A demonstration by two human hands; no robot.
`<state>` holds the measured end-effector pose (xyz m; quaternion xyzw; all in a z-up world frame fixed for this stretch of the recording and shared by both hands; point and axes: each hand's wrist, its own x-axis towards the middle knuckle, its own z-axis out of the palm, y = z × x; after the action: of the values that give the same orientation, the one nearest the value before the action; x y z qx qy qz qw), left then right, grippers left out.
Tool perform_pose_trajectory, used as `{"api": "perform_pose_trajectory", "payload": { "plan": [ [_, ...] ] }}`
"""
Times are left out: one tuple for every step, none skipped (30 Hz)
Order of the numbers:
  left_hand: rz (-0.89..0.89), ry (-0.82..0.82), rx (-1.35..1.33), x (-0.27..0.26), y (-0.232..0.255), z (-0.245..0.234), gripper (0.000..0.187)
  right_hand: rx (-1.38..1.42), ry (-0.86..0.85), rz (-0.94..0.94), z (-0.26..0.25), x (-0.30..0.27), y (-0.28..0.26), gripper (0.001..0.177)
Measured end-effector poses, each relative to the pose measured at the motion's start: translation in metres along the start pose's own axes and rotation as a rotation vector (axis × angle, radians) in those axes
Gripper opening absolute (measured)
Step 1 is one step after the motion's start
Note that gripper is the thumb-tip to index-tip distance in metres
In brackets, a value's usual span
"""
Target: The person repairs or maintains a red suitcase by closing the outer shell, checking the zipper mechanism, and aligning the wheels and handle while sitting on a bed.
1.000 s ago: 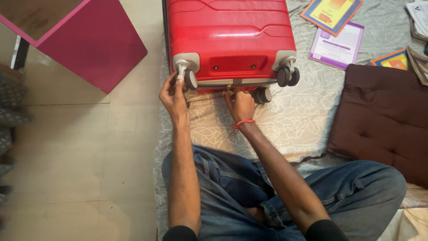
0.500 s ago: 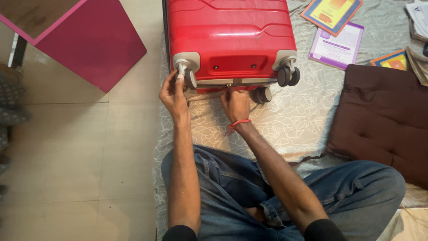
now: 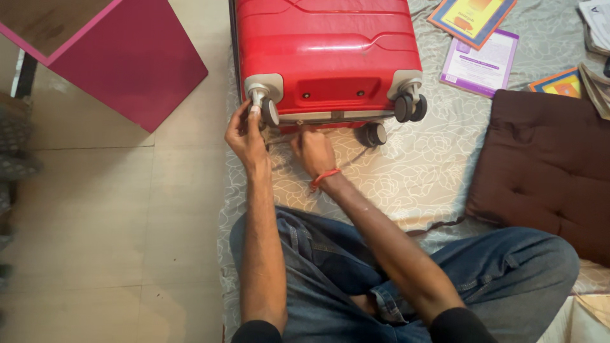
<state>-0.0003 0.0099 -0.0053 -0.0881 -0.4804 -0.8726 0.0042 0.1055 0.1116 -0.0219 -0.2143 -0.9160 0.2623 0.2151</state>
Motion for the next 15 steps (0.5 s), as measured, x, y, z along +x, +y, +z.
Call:
{"api": "perform_pose_trajectory", "payload": {
  "plan": [
    [-0.009,0.007,-0.001,0.000,-0.001,0.000,0.026,-0.015,-0.044,0.012,0.005,0.002,-0.005,0.027],
    [-0.018,0.014,-0.002,0.000,-0.002,0.000,0.026,-0.030,-0.088,0.025,0.012,0.005,-0.012,0.028],
    [-0.028,0.020,-0.002,0.000,-0.003,-0.001,0.025,-0.044,-0.132,0.039,0.015,0.007,-0.017,0.029],
    [-0.026,0.020,-0.001,0.000,-0.003,-0.002,0.026,-0.015,-0.108,0.002,0.017,0.008,-0.021,0.030],
    [-0.024,0.018,-0.002,0.000,-0.003,-0.003,0.026,0.014,-0.082,-0.034,0.017,0.009,-0.024,0.031],
    [-0.022,0.016,-0.002,0.000,-0.004,-0.003,0.026,0.042,-0.055,-0.070,0.015,0.009,-0.027,0.033],
    [-0.026,0.008,-0.023,0.001,-0.004,-0.003,0.026,0.014,-0.080,-0.061,0.011,0.010,-0.029,0.033],
    [-0.031,0.000,-0.044,0.001,-0.005,-0.002,0.026,-0.013,-0.105,-0.051,0.006,0.009,-0.031,0.033],
    [-0.038,-0.006,-0.064,0.000,-0.005,-0.003,0.026,-0.042,-0.133,-0.041,0.001,0.006,-0.032,0.033],
    [-0.071,-0.005,-0.050,0.000,-0.005,-0.004,0.026,-0.064,-0.125,-0.045,-0.005,0.004,-0.034,0.032],
    [-0.101,-0.006,-0.036,0.001,-0.004,-0.006,0.026,-0.085,-0.114,-0.050,-0.012,0.003,-0.037,0.032],
    [-0.132,-0.008,-0.022,0.002,-0.003,-0.008,0.025,-0.105,-0.104,-0.055,-0.018,0.002,-0.039,0.031],
    [-0.148,-0.001,-0.064,0.002,-0.002,-0.009,0.024,-0.096,-0.071,-0.052,-0.024,0.002,-0.041,0.031],
    [-0.164,0.006,-0.106,0.002,-0.001,-0.011,0.023,-0.087,-0.038,-0.050,-0.030,0.001,-0.043,0.032],
    [-0.177,0.010,-0.150,0.004,-0.001,-0.011,0.022,-0.079,-0.001,-0.048,-0.037,0.003,-0.045,0.032]
  ]
}}
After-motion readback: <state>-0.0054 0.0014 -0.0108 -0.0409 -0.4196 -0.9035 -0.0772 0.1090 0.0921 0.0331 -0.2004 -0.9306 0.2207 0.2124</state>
